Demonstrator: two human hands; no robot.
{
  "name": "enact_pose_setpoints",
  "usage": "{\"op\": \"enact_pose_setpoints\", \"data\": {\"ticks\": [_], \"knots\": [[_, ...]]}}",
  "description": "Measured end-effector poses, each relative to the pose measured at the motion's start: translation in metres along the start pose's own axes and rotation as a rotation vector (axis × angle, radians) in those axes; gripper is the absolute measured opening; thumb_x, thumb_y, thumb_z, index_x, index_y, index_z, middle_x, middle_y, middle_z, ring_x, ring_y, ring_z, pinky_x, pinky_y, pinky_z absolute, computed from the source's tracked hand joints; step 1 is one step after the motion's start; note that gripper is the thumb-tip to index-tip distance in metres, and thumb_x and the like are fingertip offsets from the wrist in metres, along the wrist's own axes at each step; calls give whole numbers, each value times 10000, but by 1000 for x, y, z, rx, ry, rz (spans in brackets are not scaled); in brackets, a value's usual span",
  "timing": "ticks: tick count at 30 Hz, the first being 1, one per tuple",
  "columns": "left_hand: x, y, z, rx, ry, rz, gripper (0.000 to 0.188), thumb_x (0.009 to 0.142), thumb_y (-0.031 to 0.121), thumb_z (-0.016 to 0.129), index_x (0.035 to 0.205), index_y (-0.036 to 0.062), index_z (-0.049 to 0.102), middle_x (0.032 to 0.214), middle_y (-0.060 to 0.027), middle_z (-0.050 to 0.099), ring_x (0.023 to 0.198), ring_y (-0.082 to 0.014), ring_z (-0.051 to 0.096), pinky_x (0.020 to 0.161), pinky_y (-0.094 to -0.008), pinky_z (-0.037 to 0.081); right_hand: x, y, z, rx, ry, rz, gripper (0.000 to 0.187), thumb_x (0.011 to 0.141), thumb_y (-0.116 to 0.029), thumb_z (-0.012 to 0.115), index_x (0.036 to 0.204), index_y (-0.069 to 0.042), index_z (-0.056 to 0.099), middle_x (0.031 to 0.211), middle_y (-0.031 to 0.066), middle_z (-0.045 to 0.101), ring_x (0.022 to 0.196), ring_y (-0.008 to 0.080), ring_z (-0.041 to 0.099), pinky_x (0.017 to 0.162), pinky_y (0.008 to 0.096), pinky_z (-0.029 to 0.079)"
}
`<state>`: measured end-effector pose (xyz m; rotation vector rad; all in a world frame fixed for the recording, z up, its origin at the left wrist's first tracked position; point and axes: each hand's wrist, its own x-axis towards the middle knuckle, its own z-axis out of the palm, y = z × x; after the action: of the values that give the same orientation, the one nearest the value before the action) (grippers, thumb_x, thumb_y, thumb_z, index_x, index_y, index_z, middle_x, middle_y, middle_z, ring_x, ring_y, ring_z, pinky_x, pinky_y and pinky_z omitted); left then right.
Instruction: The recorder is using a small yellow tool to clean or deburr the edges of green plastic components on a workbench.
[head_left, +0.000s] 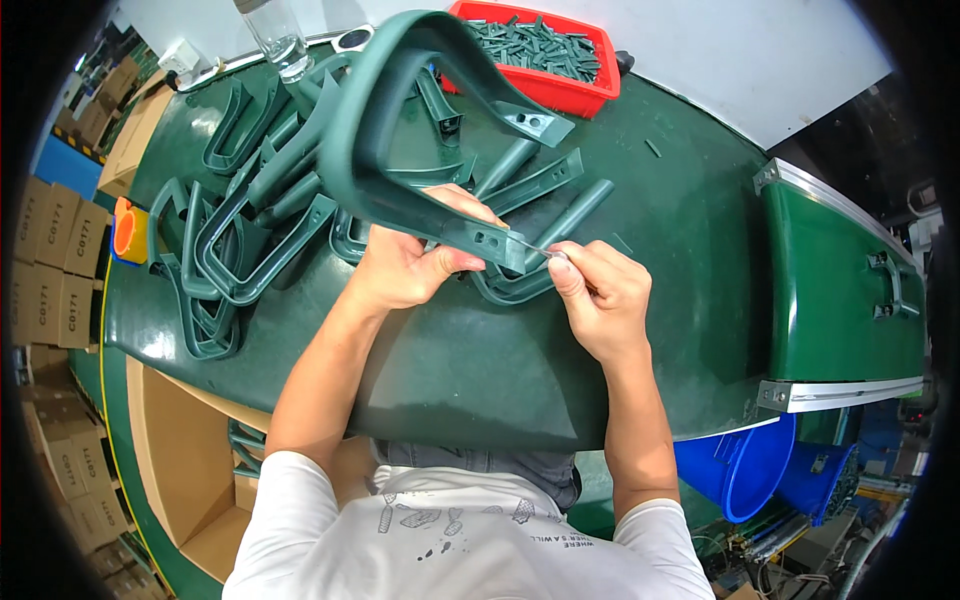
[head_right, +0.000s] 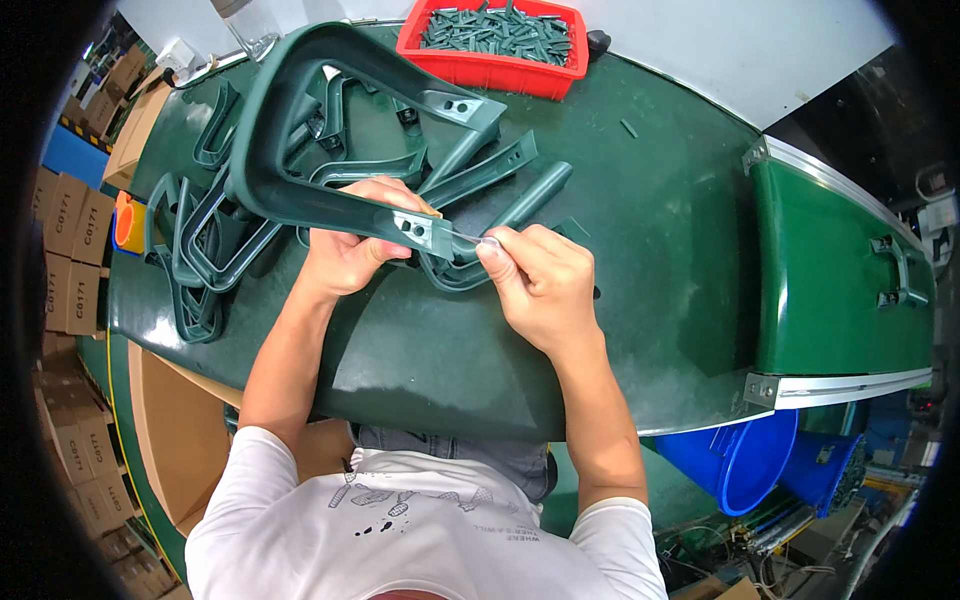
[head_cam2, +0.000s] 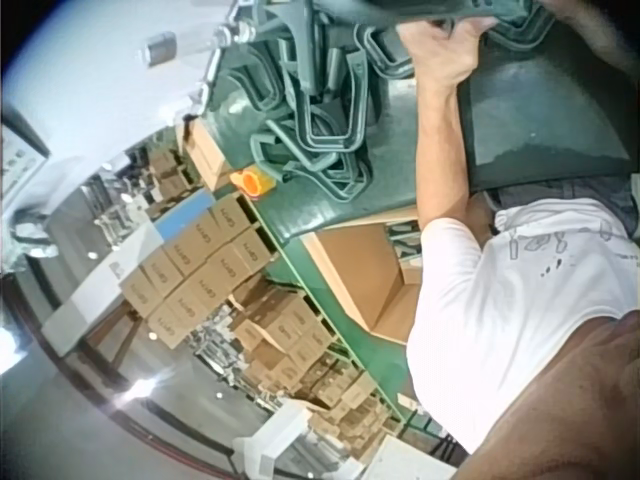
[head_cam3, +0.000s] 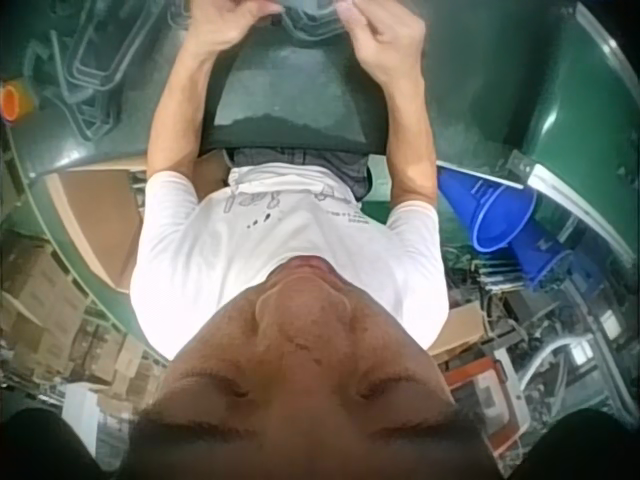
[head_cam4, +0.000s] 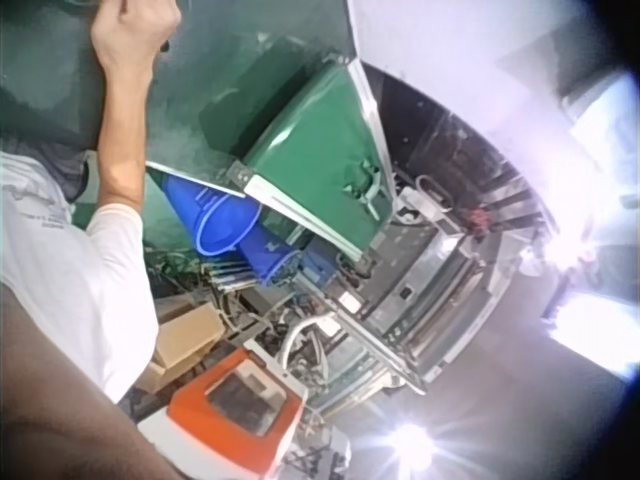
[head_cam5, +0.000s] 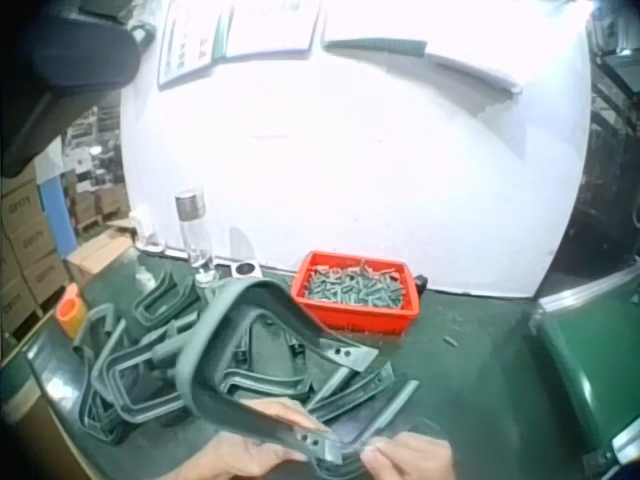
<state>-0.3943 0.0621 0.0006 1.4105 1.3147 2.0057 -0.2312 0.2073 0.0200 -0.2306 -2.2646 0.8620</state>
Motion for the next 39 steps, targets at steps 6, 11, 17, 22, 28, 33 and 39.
{"op": "enact_pose_setpoints", "data": {"ticks": [6,11,17,22,28,33,39], "knots": [[5,3,-7,-104,-40,12,343,664,44,807,926,-15,594,942,-179,670,881,-250,668,744,-342,554,-5,1,-3,212,-23,19,212,839,-212,682,795,-5,689,542,46,511,454,123,467,437,264,360],[3,-1,-8,-209,-55,10,364,638,22,814,924,-2,591,957,-210,667,906,-287,671,755,-371,569,-4,1,-4,291,-88,4,231,837,-224,683,774,-2,688,549,55,535,456,131,479,434,264,365],[2,-1,-8,-256,-46,-37,371,627,26,821,918,-6,592,958,-215,668,905,-288,672,745,-368,573,-5,-2,-1,330,-118,-26,224,830,-220,689,765,-5,686,563,58,558,474,139,507,447,262,389],[1,-2,-8,-241,-50,-35,366,629,30,821,911,-15,591,955,-211,670,896,-272,672,745,-361,571,-5,-1,0,310,-159,-50,228,837,-196,675,789,27,683,553,61,548,472,131,501,458,262,387],[0,-1,-6,-256,-50,-63,360,645,36,815,916,-13,584,955,-214,670,894,-268,672,744,-364,569,-5,2,1,288,-134,-78,221,834,-174,673,790,42,682,550,66,551,470,126,500,462,259,388],[-1,-1,-5,-277,-56,-48,352,659,34,808,921,-9,578,956,-221,668,896,-274,671,741,-370,569,-5,-1,2,257,-89,-69,181,808,-180,700,763,-6,679,559,57,550,470,158,507,453,278,398],[-2,-3,-2,-332,-56,-46,350,665,29,804,926,-8,575,954,-224,666,899,-287,669,731,-381,570,-4,-2,4,224,-51,-99,178,803,-171,704,761,-1,677,559,60,549,468,159,506,447,282,391]]}}
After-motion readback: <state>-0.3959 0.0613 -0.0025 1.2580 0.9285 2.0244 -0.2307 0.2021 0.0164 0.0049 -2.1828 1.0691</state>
